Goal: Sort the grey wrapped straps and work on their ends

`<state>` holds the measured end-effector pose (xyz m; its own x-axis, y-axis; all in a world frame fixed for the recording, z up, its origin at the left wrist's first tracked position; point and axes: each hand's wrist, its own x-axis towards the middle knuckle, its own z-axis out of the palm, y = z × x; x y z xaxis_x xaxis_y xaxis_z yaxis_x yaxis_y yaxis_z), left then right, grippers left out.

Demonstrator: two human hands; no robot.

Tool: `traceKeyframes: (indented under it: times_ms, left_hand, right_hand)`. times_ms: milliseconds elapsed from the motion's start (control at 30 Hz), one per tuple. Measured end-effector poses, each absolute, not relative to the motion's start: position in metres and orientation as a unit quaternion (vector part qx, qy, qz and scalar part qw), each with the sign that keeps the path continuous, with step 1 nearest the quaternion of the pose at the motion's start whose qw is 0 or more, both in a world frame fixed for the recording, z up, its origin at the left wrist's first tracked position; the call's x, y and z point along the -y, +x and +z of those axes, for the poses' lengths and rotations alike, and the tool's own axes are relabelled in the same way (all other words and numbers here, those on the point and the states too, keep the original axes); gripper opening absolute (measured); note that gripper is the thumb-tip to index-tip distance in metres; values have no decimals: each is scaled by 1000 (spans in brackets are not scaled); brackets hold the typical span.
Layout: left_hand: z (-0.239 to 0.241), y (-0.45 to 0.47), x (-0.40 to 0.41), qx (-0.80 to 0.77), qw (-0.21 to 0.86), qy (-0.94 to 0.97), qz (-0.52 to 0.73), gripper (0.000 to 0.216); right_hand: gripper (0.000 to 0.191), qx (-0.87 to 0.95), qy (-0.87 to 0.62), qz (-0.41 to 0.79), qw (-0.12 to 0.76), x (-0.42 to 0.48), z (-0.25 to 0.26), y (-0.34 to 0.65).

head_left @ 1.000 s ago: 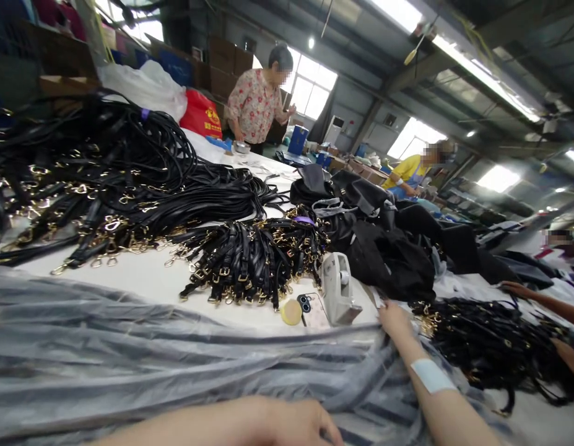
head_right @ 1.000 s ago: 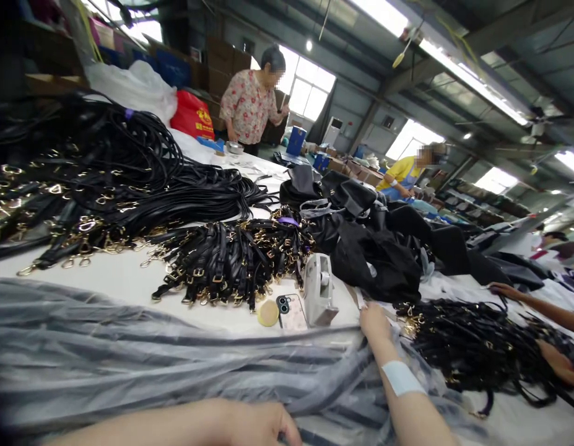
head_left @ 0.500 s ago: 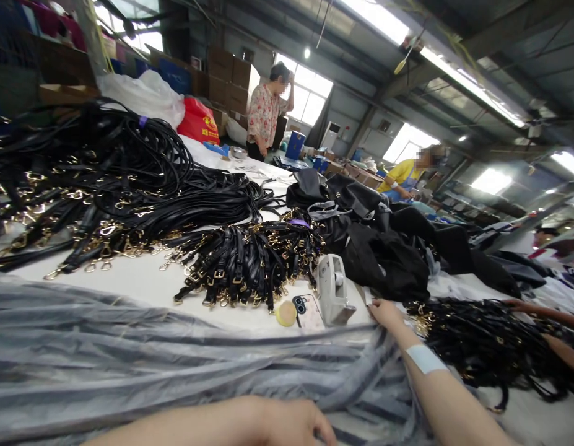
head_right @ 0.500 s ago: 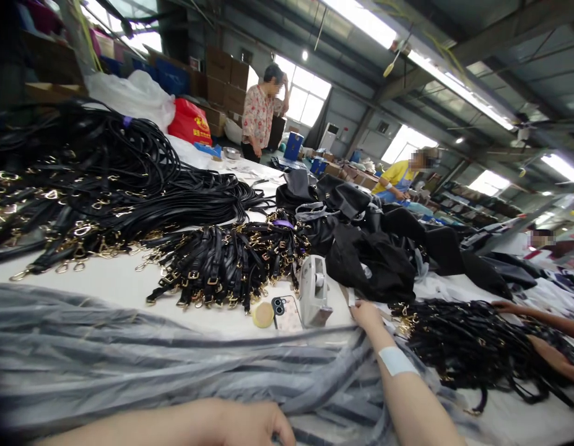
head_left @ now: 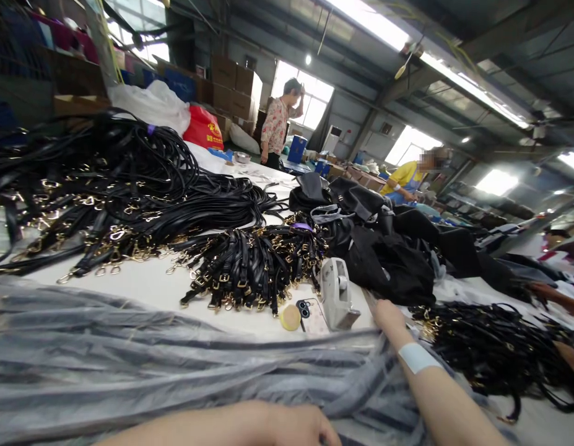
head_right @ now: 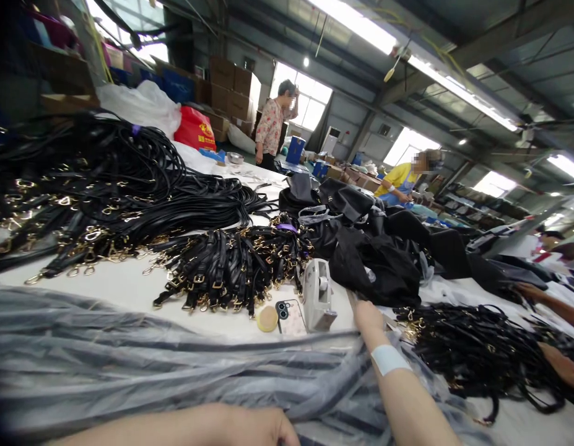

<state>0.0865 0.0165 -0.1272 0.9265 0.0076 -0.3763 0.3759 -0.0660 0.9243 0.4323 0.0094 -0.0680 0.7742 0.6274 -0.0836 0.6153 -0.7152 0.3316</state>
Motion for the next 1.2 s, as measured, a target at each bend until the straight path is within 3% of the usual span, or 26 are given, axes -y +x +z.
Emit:
traceKeyframes:
  times_ms: [200, 267, 533, 667, 1000, 1200]
  left_hand:
    - [-92, 74, -17, -118, 746, 633, -172, 70]
    - [-84, 72, -16, -111, 751, 628, -170, 76]
    - [-62, 66, -1, -186, 761, 620, -40, 74]
    - [-50, 67, -4, -205, 790, 573, 72, 63]
    - [-56, 78, -32, -241, 769, 561, 189, 62]
    - [-64, 81, -37, -252, 759, 561, 213, 63]
  right_hand:
    - [26, -334, 928, 57, 154, 37, -33, 409]
    - [26, -346, 927, 68, 132, 55, -25, 396]
    - [22, -405, 910, 83, -26, 113, -42, 325]
    - [24, -387, 907, 53, -159, 133, -57, 297]
    - [41, -286, 818, -94, -491, 186, -50, 208]
    - [53, -281, 800, -169, -503, 187, -49, 170]
